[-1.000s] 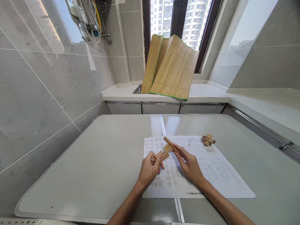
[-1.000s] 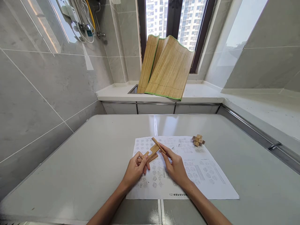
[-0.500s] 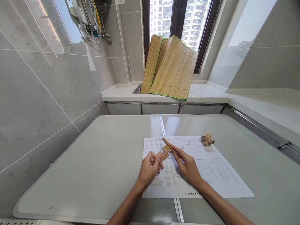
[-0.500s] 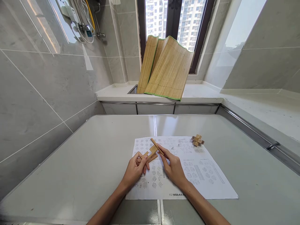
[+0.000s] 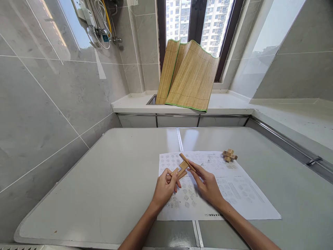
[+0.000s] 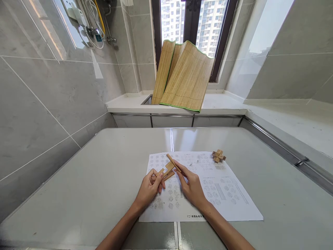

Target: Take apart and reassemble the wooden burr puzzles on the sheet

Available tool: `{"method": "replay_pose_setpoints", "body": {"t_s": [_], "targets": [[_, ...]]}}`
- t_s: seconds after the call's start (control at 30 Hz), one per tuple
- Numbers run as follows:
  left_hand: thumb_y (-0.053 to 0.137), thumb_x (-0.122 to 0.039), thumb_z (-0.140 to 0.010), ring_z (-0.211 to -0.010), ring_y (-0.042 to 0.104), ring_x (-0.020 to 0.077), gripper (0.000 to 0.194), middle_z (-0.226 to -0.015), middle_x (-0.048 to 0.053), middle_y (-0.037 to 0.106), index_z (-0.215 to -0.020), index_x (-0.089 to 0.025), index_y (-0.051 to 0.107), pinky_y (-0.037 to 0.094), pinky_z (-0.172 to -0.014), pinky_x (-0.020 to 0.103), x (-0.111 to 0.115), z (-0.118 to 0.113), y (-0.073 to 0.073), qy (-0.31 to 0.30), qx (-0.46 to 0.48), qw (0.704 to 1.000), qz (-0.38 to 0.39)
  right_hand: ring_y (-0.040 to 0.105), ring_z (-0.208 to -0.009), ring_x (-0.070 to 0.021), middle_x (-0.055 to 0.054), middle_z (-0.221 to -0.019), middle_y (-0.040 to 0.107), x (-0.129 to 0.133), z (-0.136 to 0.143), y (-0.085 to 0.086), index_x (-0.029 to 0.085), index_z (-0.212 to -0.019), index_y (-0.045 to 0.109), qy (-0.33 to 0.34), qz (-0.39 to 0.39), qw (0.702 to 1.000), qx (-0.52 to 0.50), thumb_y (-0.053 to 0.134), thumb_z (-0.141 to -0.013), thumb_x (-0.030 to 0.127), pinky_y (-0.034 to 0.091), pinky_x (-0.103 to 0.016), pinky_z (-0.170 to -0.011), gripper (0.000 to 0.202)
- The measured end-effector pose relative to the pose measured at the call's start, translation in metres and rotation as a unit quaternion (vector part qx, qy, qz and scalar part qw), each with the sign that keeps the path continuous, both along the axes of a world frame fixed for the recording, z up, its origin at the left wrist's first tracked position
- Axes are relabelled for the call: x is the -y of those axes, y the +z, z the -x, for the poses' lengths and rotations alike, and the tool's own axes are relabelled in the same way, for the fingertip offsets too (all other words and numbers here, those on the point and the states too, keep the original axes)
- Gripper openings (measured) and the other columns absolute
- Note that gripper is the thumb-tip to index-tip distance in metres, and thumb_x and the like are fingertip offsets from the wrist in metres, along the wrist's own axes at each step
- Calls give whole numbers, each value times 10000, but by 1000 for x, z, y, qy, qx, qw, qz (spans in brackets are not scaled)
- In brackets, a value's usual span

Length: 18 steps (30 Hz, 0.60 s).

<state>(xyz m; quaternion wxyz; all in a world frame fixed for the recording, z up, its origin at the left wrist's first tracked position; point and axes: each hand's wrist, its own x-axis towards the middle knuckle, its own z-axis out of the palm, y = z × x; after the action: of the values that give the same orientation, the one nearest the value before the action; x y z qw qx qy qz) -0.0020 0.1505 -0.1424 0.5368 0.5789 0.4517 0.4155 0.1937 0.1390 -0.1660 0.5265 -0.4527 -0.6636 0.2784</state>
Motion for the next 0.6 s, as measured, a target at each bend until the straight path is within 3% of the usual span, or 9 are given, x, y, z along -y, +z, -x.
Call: {"method": "replay_pose_setpoints", "body": {"t_s": [0.4, 0.6], "targets": [[585, -598, -918, -457, 478, 105, 439, -622, -1, 677, -752, -233, 407, 357, -495, 232, 2, -1, 4, 1, 6, 1000, 5, 706, -1163, -287, -53, -1378, 670, 1, 1, -1, 311, -1462, 549, -9, -5, 1000, 8, 505, -1041, 368, 594, -462, -995, 427], [586, -600, -917, -468, 495, 112, 438, -616, -1, 675, -747, -232, 419, 390, -523, 242, 1, -1, 4, 1, 5, 1000, 1, 587, -1329, -301, -35, -1484, 579, 1, 0, 0, 318, -1466, 550, 3, -12, 1000, 10, 496, -1042, 351, 547, -506, -1069, 428]]}}
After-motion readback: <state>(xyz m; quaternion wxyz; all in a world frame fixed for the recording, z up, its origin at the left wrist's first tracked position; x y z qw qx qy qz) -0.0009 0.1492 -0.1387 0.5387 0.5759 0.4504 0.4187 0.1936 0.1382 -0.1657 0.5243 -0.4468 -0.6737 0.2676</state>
